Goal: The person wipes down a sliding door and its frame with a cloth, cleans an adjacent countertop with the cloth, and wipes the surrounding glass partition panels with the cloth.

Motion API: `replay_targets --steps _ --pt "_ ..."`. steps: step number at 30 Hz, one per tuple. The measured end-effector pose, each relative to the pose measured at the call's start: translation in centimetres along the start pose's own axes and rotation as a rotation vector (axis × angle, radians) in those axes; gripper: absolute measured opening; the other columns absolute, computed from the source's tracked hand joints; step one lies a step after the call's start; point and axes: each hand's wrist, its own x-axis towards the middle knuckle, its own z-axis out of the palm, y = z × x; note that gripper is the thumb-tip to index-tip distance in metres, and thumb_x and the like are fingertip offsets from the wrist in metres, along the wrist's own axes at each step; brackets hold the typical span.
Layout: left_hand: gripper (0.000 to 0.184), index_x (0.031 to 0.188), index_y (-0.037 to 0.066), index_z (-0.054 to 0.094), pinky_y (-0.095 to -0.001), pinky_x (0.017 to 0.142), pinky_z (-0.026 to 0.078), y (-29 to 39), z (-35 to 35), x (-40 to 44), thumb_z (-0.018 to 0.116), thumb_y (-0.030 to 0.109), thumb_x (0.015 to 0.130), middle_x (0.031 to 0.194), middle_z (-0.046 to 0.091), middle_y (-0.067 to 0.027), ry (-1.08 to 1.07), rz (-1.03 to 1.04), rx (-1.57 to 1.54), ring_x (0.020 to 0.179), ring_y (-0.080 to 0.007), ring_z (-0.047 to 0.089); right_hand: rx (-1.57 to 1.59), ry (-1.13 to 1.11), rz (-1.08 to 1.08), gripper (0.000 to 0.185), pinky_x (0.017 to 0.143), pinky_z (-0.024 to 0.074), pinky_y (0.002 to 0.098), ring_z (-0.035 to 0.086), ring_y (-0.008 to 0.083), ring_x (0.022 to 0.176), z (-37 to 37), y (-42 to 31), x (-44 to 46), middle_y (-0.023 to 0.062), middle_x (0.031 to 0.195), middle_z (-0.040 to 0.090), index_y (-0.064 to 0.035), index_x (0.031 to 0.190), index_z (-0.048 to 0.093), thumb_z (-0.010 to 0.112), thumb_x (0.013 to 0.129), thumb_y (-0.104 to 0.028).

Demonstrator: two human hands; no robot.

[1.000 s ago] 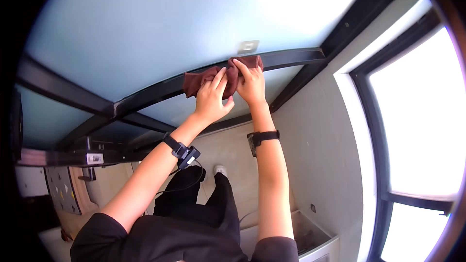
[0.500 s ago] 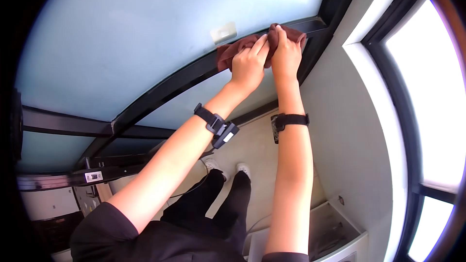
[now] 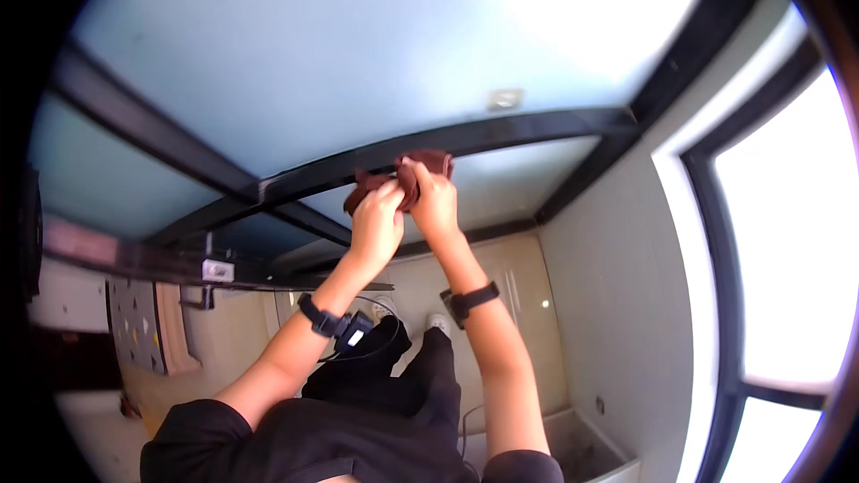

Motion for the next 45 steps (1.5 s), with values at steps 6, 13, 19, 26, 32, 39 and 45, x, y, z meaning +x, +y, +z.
replay_targets --steps 6,13,19,26,32,39,45 --pt "0.056 0.122 0.0 0.048 -0.0396 0.09 0.044 2.3 -8.6 -6.3 0.052 -0.009 0.067 0.126 0.048 -0.021 0.184 -0.033 -0.142 0.111 -0.0393 0.049 0.782 -0.028 0.151 0.028 0.085 0.0465 0.029 0.061 0.02 0.097 5.1 -8.4 -1.6 0.0141 0.109 0.063 0.0005 0.11 0.059 0.061 0.083 -0.005" --pt "0.028 0.096 -0.008 0.063 -0.0458 0.089 0.046 1.3 -19.0 -14.6 0.063 0.01 0.075 0.112 0.057 -0.0198 0.658 0.259 0.323 0.097 -0.0349 0.059 0.461 0.122 -0.618 0.042 0.082 0.0482 0.0371 0.064 0.0316 0.087 3.7 -23.7 -2.6 0.0166 0.096 0.064 -0.0002 0.107 0.061 0.058 0.067 0.009" --pt "0.044 0.108 -0.002 0.058 -0.041 0.081 0.043 -8.3 -25.0 -16.7 0.063 0.007 0.065 0.11 0.058 -0.0169 0.632 -0.019 0.164 0.096 -0.0347 0.056 0.167 -0.263 -0.684 0.048 0.092 0.04 0.0412 0.058 0.0338 0.091 10.7 -28.4 -7.0 0.0171 0.095 0.062 0.0026 0.117 0.056 0.056 0.069 -0.004" --pt "0.029 0.08 0.001 0.059 -0.0413 0.06 0.04 -14.5 -25.6 -14.4 0.065 0.024 0.064 0.07 0.057 -0.0148 0.235 0.143 -0.012 0.066 -0.0345 0.052 -0.253 -0.052 -0.471 0.038 0.078 0.0438 0.0405 0.058 0.0325 0.079 15.4 -28.7 -7.9 0.0165 0.086 0.062 0.0019 0.101 0.059 0.054 0.064 -0.008" --pt "0.016 0.067 0.0 0.052 -0.0437 0.059 0.041 -14.6 -26.8 -13.1 0.058 0.015 0.065 0.065 0.056 -0.0169 -0.013 0.245 -0.039 0.063 -0.0355 0.053 -0.428 0.078 -0.321 0.032 0.071 0.0404 0.0382 0.051 0.03 0.068 16.9 -29.0 -9.2 0.0131 0.071 0.054 0.0026 0.093 0.057 0.053 0.063 -0.008" --pt "0.016 0.064 0.001 0.053 -0.0434 0.059 0.043 -14.8 -26.8 -15.7 0.057 0.016 0.071 0.064 0.057 -0.0164 -0.006 0.377 -0.116 0.062 -0.035 0.055 -0.599 0.223 -0.193 0.035 0.09 0.0365 0.0466 0.052 0.0324 0.092 17.7 -32.3 -13.5 0.0167 0.091 0.057 0.0029 0.1 0.055 0.052 0.066 -0.007" --pt "0.02 0.08 -0.002 0.057 -0.0459 0.062 0.044 -14.8 -27.6 -18.7 0.057 0.016 0.072 0.074 0.059 -0.0211 -0.223 0.456 -0.237 0.071 -0.0408 0.055 -0.729 0.333 -0.002 0.046 0.094 0.0351 0.0484 0.051 0.0389 0.1 18.6 -35.8 -18.6 0.0201 0.106 0.056 0.0049 0.113 0.052 0.055 0.069 -0.006"
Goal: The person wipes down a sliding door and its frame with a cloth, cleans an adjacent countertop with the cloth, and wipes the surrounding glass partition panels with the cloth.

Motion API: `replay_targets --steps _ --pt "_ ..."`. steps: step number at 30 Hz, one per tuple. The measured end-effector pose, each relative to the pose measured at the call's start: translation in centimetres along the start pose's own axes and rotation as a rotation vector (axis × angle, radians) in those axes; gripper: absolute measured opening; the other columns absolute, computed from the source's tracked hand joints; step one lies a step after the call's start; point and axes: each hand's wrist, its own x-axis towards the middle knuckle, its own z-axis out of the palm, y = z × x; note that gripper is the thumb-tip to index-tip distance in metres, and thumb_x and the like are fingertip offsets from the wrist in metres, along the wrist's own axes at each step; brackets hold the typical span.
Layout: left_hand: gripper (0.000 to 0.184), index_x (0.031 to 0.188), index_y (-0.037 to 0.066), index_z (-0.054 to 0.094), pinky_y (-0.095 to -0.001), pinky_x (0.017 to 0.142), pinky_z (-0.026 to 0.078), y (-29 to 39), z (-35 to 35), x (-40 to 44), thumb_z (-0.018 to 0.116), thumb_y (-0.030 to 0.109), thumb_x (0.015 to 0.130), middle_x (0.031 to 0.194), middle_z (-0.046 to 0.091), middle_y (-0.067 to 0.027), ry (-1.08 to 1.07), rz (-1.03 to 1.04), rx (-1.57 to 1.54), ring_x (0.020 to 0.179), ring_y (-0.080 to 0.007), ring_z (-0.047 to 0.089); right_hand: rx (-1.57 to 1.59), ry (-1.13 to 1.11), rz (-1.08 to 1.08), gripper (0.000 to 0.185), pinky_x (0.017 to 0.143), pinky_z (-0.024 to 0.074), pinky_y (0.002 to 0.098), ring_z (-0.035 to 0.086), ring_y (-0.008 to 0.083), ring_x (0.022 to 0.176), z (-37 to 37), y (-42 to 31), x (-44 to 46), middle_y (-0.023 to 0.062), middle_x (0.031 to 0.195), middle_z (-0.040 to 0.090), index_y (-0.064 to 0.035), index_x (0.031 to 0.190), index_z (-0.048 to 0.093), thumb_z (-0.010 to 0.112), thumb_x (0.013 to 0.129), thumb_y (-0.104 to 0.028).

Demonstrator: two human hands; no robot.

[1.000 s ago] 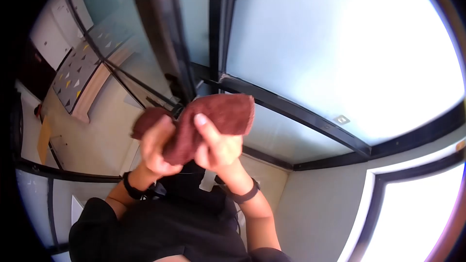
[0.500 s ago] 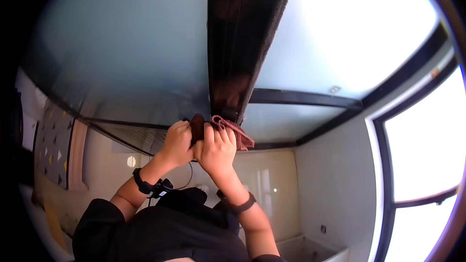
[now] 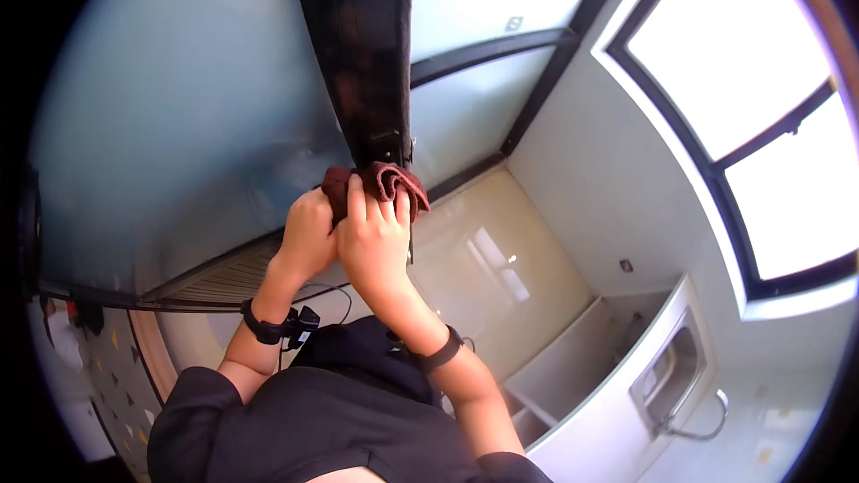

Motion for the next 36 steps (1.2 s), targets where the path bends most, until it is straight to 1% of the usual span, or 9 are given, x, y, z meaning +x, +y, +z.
replay_targets --steps 4,6,7,13,20,21,27,34,36 --pt "0.018 0.084 -0.001 0.058 -0.0455 0.064 0.045 0.4 -1.9 -4.7 0.054 0.01 0.071 0.077 0.06 -0.0211 -0.037 0.008 -0.053 0.074 -0.0415 0.056 0.13 -0.118 0.002 0.045 0.078 0.0457 0.0401 0.055 0.0351 0.091 -3.4 -4.0 -3.4 0.0185 0.099 0.058 0.0053 0.115 0.051 0.055 0.071 -0.001" --pt "0.018 0.083 -0.001 0.058 -0.0455 0.065 0.045 1.3 -1.9 -6.1 0.05 0.004 0.068 0.077 0.059 -0.0216 -0.044 0.034 -0.051 0.076 -0.0416 0.055 0.176 -0.088 -0.008 0.044 0.079 0.0461 0.0398 0.055 0.0346 0.091 -5.1 -4.5 -4.6 0.0174 0.097 0.059 0.0037 0.116 0.051 0.055 0.072 0.0" --pt "0.009 0.07 -0.002 0.053 -0.0472 0.065 0.043 2.1 -1.6 -6.7 0.049 0.003 0.064 0.069 0.056 -0.0206 0.004 0.076 -0.081 0.07 -0.0392 0.053 0.167 -0.073 -0.01 0.044 0.079 0.0461 0.0398 0.055 0.0346 0.091 -5.6 -4.5 -5.3 0.0174 0.097 0.059 0.0037 0.116 0.051 0.055 0.072 0.0" --pt "0.008 0.067 -0.001 0.053 -0.0475 0.063 0.042 5.1 -0.3 -9.6 0.05 0.004 0.062 0.068 0.056 -0.0207 -0.033 0.093 -0.043 0.068 -0.0393 0.053 0.109 -0.064 -0.003 0.026 0.078 0.0458 0.0378 0.058 0.0297 0.087 -8.6 -3.5 -7.9 0.0114 0.086 0.063 -0.0052 0.101 0.06 0.058 0.075 -0.002" --pt "0.009 0.063 0.001 0.053 -0.0462 0.057 0.042 6.0 3.0 -12.1 0.052 0.009 0.063 0.062 0.055 -0.0174 0.142 0.135 0.004 0.06 -0.0383 0.053 0.054 0.011 0.011 0.029 0.082 0.0426 0.0398 0.055 0.0314 0.091 -8.6 -3.7 -11.2 0.0129 0.09 0.062 -0.0055 0.101 0.058 0.055 0.072 0.0" --pt "0.01 0.062 0.001 0.053 -0.0459 0.056 0.042 6.5 2.9 -12.3 0.053 0.01 0.064 0.061 0.055 -0.017 0.152 0.148 -0.006 0.059 -0.0378 0.053 -0.024 0.081 0.01 0.028 0.08 0.0417 0.04 0.055 0.0293 0.09 -8.2 -4.2 -11.7 0.0091 0.088 0.062 -0.0078 0.098 0.057 0.052 0.071 -0.002" --pt "0.014 0.065 0.003 0.054 -0.043 0.054 0.043 7.7 3.9 -15.3 0.057 0.016 0.066 0.059 0.056 -0.0148 0.169 0.231 0.014 0.056 -0.0339 0.055 -0.053 0.178 0.084 0.032 0.08 0.0407 0.0411 0.054 0.0319 0.089 -8.9 -5.7 -15.2 0.012 0.088 0.062 -0.007 0.097 0.059 0.051 0.067 -0.002" --pt "0.012 0.064 0.008 0.057 -0.037 0.052 0.045 10.2 4.1 -19.7 0.059 0.02 0.066 0.062 0.058 -0.0109 -0.003 0.458 -0.065 0.056 -0.0279 0.06 -0.079 0.506 0.13 0.025 0.083 0.0373 0.0413 0.053 0.0336 0.085 -10.0 -7.9 -21.1 0.0172 0.084 0.06 -0.0021 0.087 0.061 0.044 0.069 0.003" --pt "0.011 0.069 0.008 0.06 -0.0361 0.057 0.047 10.9 4.7 -22.4 0.059 0.018 0.067 0.068 0.061 -0.0101 -0.056 0.474 0.046 0.063 -0.0271 0.062 -0.161 0.554 0.115 0.024 0.084 0.0368 0.0413 0.053 0.0335 0.085 -10.7 -8.8 -23.8 0.016 0.083 0.06 -0.0021 0.086 0.06 0.044 0.069 0.004"
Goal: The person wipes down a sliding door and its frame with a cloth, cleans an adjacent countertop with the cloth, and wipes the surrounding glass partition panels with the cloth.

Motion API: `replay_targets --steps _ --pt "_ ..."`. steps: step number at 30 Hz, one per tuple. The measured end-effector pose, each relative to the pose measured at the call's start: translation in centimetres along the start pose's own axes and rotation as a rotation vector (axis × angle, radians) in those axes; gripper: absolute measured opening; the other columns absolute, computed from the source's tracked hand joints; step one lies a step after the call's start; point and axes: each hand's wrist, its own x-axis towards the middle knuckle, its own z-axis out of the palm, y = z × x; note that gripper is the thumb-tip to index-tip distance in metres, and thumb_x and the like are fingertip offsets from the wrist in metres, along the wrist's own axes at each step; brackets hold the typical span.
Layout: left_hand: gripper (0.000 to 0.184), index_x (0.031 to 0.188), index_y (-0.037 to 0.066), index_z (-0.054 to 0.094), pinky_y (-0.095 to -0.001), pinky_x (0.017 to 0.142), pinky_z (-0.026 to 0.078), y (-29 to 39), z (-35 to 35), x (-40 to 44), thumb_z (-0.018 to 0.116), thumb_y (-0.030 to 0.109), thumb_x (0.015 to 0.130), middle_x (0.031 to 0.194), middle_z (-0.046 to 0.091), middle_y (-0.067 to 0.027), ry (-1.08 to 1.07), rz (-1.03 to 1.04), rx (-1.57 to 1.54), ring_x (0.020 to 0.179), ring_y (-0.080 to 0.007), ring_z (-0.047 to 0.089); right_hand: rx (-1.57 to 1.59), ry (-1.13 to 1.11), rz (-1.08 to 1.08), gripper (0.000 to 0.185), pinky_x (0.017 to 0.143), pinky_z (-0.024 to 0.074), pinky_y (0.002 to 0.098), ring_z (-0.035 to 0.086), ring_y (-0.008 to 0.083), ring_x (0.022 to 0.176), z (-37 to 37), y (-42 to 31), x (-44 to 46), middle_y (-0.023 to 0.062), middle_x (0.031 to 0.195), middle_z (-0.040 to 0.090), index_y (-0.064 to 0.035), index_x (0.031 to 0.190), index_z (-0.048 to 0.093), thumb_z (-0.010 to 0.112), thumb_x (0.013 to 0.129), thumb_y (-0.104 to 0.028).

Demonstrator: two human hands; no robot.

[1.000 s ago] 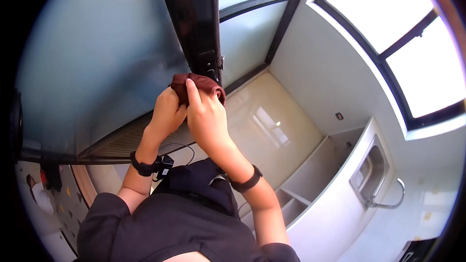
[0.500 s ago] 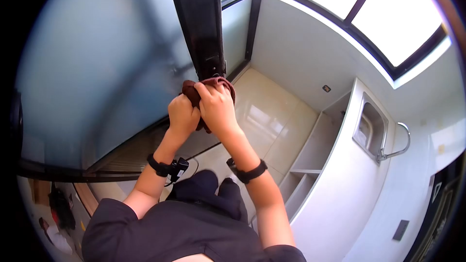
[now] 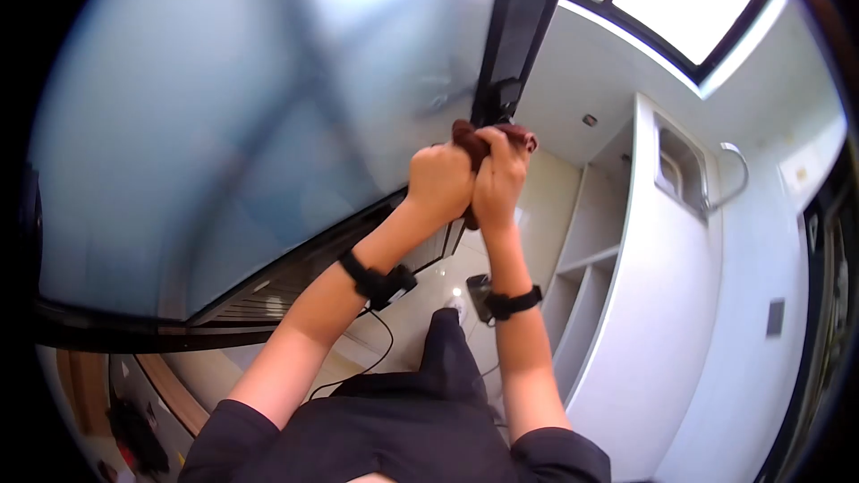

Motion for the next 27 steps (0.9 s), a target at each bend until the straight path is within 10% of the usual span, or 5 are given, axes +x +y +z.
replay_targets --steps 10,27 --pt "0.014 0.078 0.005 0.065 -0.0396 0.069 0.052 8.3 1.6 -8.4 0.058 0.016 0.073 0.081 0.067 -0.0155 -0.207 0.009 -0.175 0.079 -0.0315 0.066 -0.251 -0.11 0.122 0.021 0.076 0.0445 0.0445 0.057 0.0404 0.085 -9.7 -1.0 -8.6 0.0219 0.085 0.062 -0.0052 0.089 0.061 0.044 0.078 -0.001" --pt "0.022 0.075 0.0 0.06 -0.0453 0.064 0.048 4.5 -3.2 -1.8 0.058 0.021 0.074 0.073 0.062 -0.0202 -0.511 0.444 -0.601 0.074 -0.039 0.06 -0.637 0.223 0.483 0.026 0.088 0.0385 0.0411 0.049 0.0377 0.101 -6.1 -11.2 -2.5 0.018 0.099 0.061 -0.0031 0.099 0.06 0.047 0.077 0.0"
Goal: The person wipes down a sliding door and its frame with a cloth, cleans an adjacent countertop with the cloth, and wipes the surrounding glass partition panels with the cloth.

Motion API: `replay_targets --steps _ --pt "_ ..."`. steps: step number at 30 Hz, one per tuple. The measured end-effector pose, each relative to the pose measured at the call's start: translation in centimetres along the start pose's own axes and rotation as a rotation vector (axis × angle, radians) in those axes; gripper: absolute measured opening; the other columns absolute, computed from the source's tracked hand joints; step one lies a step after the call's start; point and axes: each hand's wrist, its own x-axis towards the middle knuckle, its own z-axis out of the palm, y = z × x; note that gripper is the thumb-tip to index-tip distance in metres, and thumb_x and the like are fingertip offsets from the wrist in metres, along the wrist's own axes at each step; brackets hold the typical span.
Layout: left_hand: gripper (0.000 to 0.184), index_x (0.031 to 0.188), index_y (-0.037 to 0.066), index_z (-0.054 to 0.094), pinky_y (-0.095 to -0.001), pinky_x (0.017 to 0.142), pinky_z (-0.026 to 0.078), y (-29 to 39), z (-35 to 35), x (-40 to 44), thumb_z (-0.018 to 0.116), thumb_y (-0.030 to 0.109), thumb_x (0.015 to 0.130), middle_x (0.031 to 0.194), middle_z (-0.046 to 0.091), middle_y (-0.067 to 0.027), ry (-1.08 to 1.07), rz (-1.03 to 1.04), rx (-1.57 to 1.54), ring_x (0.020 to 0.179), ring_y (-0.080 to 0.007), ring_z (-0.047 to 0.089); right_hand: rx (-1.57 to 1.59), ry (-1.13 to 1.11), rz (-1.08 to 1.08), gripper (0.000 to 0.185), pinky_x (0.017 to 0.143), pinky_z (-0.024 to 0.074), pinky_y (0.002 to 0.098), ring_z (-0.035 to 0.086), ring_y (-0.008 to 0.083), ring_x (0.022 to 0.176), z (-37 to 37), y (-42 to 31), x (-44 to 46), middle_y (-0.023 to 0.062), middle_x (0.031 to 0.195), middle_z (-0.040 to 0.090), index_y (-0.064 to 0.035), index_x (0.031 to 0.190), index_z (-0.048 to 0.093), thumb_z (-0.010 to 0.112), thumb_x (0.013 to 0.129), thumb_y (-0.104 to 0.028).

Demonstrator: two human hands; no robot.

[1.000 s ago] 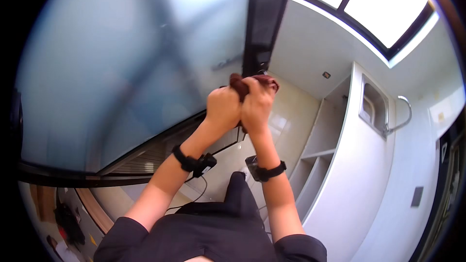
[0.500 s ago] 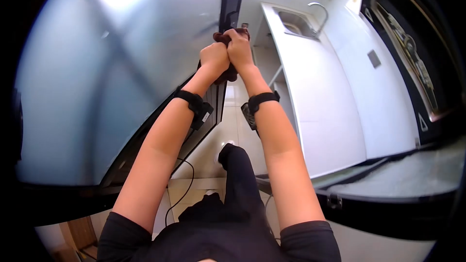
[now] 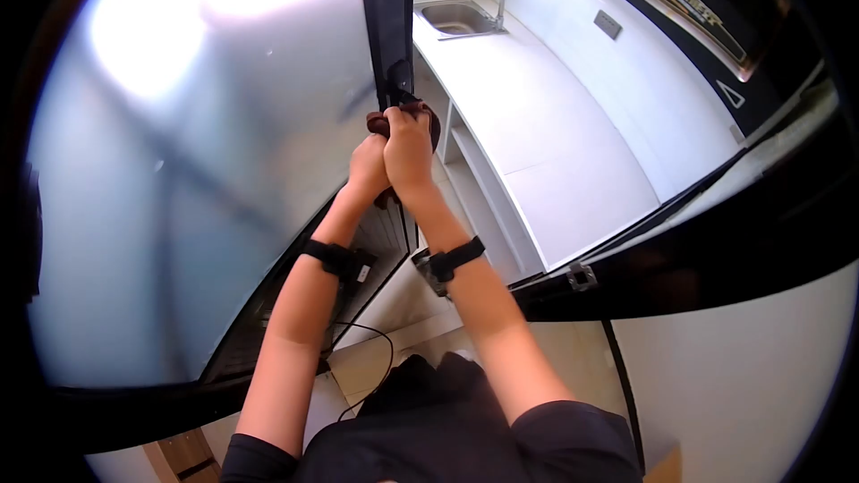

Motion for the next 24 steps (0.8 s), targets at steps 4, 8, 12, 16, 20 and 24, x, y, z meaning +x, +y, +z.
replay_targets --steps 4,8,12,16,20,24 --pt "0.022 0.075 -0.003 0.06 -0.0485 0.068 0.046 -0.7 -2.3 -1.3 0.052 0.018 0.075 0.077 0.061 -0.0239 -0.1 0.01 -0.038 0.077 -0.0431 0.057 0.026 0.096 -0.006 0.034 0.088 0.0394 0.0422 0.051 0.0381 0.099 -0.4 -1.7 -2.8 0.0196 0.1 0.061 -0.0032 0.108 0.059 0.046 0.078 0.001" --pt "0.023 0.075 -0.004 0.06 -0.0478 0.071 0.046 0.3 -4.2 -2.2 0.049 0.015 0.075 0.08 0.061 -0.0255 -0.125 -0.021 -0.051 0.08 -0.0436 0.057 -0.28 0.018 -0.059 0.038 0.09 0.0392 0.0445 0.055 0.0383 0.094 -2.1 -4.2 -4.2 0.0187 0.105 0.06 -0.0021 0.117 0.055 0.046 0.081 -0.006" --pt "0.027 0.077 -0.006 0.061 -0.0454 0.07 0.047 0.7 -5.3 -1.8 0.051 0.019 0.079 0.084 0.062 -0.0263 -0.235 -0.05 -0.141 0.081 -0.0433 0.058 -0.457 -0.113 -0.035 0.045 0.091 0.0398 0.0441 0.057 0.035 0.094 -3.0 -6.6 -4.2 0.0193 0.093 0.062 0.0013 0.125 0.047 0.046 0.081 -0.007" --pt "0.022 0.09 -0.005 0.06 -0.039 0.071 0.047 -0.6 -5.3 -0.7 0.053 0.015 0.082 0.087 0.063 -0.0227 -0.403 -0.002 -0.272 0.08 -0.0353 0.06 -0.466 -0.194 0.055 0.05 0.081 0.0451 0.0378 0.06 0.0276 0.081 -3.0 -7.0 -3.6 0.0152 0.087 0.062 0.007 0.125 0.044 0.051 0.079 -0.009" --pt "0.02 0.099 -0.003 0.057 -0.0341 0.075 0.046 -1.6 -5.1 -0.5 0.05 0.01 0.087 0.089 0.063 -0.0156 -0.403 -0.067 -0.541 0.082 -0.023 0.058 -0.544 -0.211 -0.016 0.052 0.071 0.0493 0.0304 0.062 0.021 0.073 -1.5 -6.2 -4.0 0.0101 0.08 0.062 0.0095 0.125 0.042 0.054 0.078 -0.01" --pt "0.019 0.099 -0.002 0.058 -0.0347 0.075 0.046 -1.8 -5.7 0.0 0.05 0.011 0.088 0.088 0.064 -0.0133 -0.539 -0.154 -0.517 0.081 -0.0221 0.057 -0.571 -0.257 0.012 0.051 0.069 0.0502 0.029 0.062 0.019 0.072 -1.4 -6.6 -3.7 0.0091 0.078 0.062 0.0089 0.124 0.043 0.053 0.078 -0.01"
